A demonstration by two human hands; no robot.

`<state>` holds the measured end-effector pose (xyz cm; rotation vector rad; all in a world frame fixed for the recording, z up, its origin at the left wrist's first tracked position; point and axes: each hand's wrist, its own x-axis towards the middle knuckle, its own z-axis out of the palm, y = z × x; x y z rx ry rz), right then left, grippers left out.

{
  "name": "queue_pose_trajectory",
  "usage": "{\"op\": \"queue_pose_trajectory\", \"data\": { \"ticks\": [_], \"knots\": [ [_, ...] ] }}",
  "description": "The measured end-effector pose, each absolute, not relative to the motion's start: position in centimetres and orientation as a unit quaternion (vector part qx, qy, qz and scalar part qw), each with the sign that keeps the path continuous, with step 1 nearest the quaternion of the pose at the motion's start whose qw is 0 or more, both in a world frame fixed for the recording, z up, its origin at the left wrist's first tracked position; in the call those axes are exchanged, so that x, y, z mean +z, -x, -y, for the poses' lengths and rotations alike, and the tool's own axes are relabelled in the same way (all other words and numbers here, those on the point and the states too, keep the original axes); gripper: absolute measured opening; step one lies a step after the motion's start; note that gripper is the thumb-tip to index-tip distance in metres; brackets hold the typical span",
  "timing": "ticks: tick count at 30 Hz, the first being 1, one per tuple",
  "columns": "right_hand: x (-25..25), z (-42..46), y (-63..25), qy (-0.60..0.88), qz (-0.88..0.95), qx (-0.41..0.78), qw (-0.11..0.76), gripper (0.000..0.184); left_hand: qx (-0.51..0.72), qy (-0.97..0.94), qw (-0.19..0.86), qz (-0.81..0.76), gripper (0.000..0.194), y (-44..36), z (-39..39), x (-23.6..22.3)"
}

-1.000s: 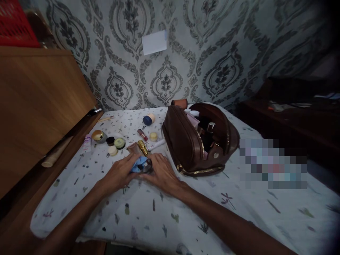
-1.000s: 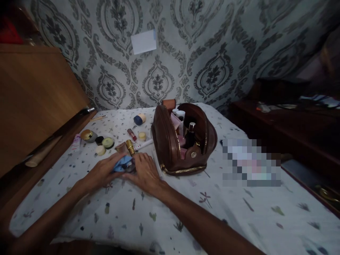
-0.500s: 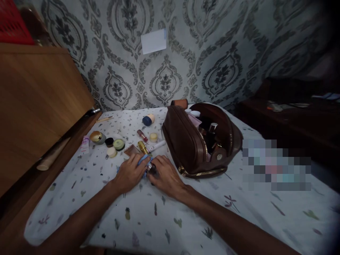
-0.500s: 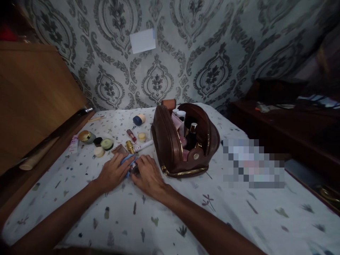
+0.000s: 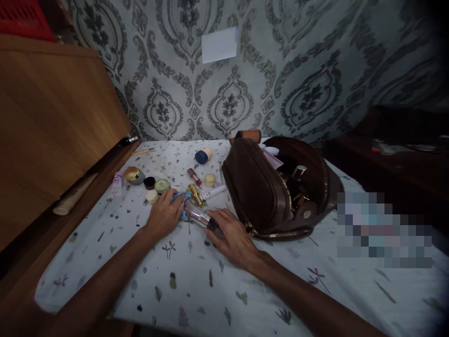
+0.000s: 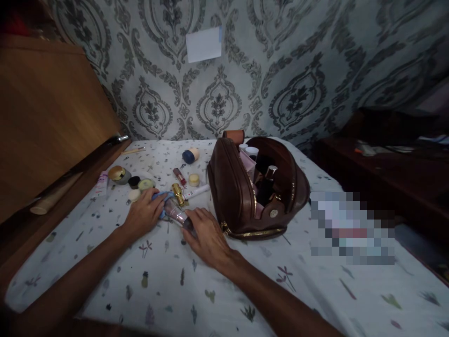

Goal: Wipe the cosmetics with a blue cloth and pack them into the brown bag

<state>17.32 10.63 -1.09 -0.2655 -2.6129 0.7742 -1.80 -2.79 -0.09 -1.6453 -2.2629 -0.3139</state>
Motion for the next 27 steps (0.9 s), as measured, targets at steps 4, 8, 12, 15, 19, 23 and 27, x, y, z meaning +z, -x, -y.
{"op": "queue_pose_trajectory", "data": {
  "ticks": [4, 8, 12, 15, 19, 23, 27],
  "knots": [
    [-1.3, -10.6, -17.4, 0.096, 0.919, 0.31, 0.226, 0.037, -0.079, 0.527, 0.147, 0.833, 0.035, 2.3, 3.0, 0.2],
    [-1.2, -10.4, -17.4, 0.103, 0.897, 0.359, 0.237, 0.041, -0.034, 0.49, 0.131, 0.861, 0.031, 2.4, 3.1, 0.8],
    [-0.9, -10.3, -17.2, 0.129, 0.875, 0.408, 0.228, 0.042, -0.041, 0.481, 0.134, 0.865, 0.027, 2.5, 3.2, 0.8],
    [-0.8, -10.4, -17.1, 0.155, 0.855, 0.447, 0.214, 0.044, -0.053, 0.497, 0.157, 0.852, 0.026, 2.7, 3.4, 0.3],
    [-0.9, -10.5, -16.9, 0.164, 0.819, 0.504, 0.221, 0.043, -0.079, 0.543, 0.201, 0.812, 0.026, 2.8, 3.7, -0.2],
    [-0.7, -10.4, -16.9, 0.161, 0.812, 0.504, 0.248, 0.042, -0.14, 0.573, 0.227, 0.775, 0.027, 2.5, 3.9, 0.0],
    [-0.5, -10.1, -17.1, 0.141, 0.832, 0.461, 0.273, 0.036, -0.228, 0.607, 0.26, 0.715, 0.023, 1.2, 4.0, 1.0]
  ]
}}
